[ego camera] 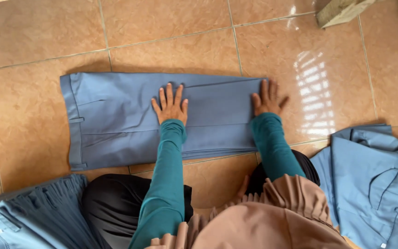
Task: The person is sitting on a tiled floor, smoothing out and folding multiple pairs of blue trousers into neat rectangles.
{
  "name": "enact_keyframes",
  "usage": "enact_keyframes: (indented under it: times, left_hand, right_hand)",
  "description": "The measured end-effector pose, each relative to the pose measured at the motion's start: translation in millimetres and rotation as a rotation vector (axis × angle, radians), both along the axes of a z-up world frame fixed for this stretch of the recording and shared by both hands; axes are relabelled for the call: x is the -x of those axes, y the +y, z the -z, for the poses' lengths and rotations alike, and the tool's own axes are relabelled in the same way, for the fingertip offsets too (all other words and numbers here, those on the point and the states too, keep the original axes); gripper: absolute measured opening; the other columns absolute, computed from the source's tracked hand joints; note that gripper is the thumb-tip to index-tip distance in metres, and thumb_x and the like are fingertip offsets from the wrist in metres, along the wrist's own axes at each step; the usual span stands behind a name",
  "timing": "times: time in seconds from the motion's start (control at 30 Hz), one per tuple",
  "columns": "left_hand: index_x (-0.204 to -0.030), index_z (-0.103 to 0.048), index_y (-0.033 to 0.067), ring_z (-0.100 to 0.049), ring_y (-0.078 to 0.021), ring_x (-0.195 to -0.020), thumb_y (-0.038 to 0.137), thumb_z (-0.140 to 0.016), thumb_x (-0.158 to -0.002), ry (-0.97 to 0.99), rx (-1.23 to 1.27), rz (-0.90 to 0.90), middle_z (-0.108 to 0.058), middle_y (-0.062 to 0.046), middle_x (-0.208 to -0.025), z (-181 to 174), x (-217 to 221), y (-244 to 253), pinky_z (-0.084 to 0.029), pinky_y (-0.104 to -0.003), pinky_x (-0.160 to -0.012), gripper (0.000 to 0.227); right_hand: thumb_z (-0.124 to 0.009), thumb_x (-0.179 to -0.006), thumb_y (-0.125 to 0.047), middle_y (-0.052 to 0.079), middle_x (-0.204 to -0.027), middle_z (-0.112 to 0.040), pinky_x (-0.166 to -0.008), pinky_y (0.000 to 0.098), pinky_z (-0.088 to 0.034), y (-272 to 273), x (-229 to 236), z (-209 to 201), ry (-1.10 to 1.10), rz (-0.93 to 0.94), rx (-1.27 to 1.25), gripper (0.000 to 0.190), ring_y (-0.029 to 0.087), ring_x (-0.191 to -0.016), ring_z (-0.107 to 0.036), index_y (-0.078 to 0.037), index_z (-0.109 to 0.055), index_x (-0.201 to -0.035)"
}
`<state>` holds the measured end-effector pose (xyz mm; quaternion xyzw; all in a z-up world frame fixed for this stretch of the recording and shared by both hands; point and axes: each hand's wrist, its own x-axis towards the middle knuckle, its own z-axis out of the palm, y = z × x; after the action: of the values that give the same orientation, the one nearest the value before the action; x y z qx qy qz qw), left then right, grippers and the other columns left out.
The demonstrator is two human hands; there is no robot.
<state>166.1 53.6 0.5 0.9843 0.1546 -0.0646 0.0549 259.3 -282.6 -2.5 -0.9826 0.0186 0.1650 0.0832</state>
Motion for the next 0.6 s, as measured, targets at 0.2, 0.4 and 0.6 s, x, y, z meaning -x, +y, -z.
enact_keyframes:
  times: [0.2, 0.4, 0.6]
  left_hand:
    - [-0.165, -0.013, 0.0277, 0.002, -0.0372, -0.158, 0.052, -0.032, -0.108, -0.081, -0.096, -0.045, -0.003, -0.01, -0.173, -11.0, 9.4, -24.4, 0.001, -0.069, -0.123, 0.065]
    - [-0.165, -0.008, 0.0329, 0.0, -0.0355, -0.158, 0.053, -0.02, -0.109, -0.205, 0.09, 0.147, -0.002, -0.008, -0.173, -5.3, 85.6, -97.0, 0.004, -0.067, -0.122, 0.061]
    - [-0.164, -0.016, 0.0344, -0.004, -0.0328, -0.158, 0.054, -0.025, -0.107, -0.196, 0.039, 0.044, -0.008, -0.004, -0.173, 2.6, 110.7, -47.2, 0.001, -0.064, -0.124, 0.06]
  right_hand:
    - [-0.012, -0.103, -0.071, -0.01, -0.172, 0.012, -0.119, 0.0691, 0.017, -7.9, -4.2, 19.1, 0.006, 0.056, 0.047, 0.07, 0.021, -0.157, 0.018, -0.041, 0.007, -0.163]
    - [-0.037, -0.109, -0.047, 0.011, -0.172, -0.013, -0.117, 0.0704, 0.003, 73.4, 95.6, -10.5, -0.461, -0.145, -0.063, 0.063, 0.037, -0.157, -0.006, -0.022, -0.024, -0.165]
    - [-0.024, -0.106, -0.062, 0.004, -0.174, 0.005, -0.121, 0.0649, 0.012, 64.9, 134.3, -35.8, -0.094, 0.039, -0.047, 0.068, 0.029, -0.159, 0.011, -0.032, -0.008, -0.166]
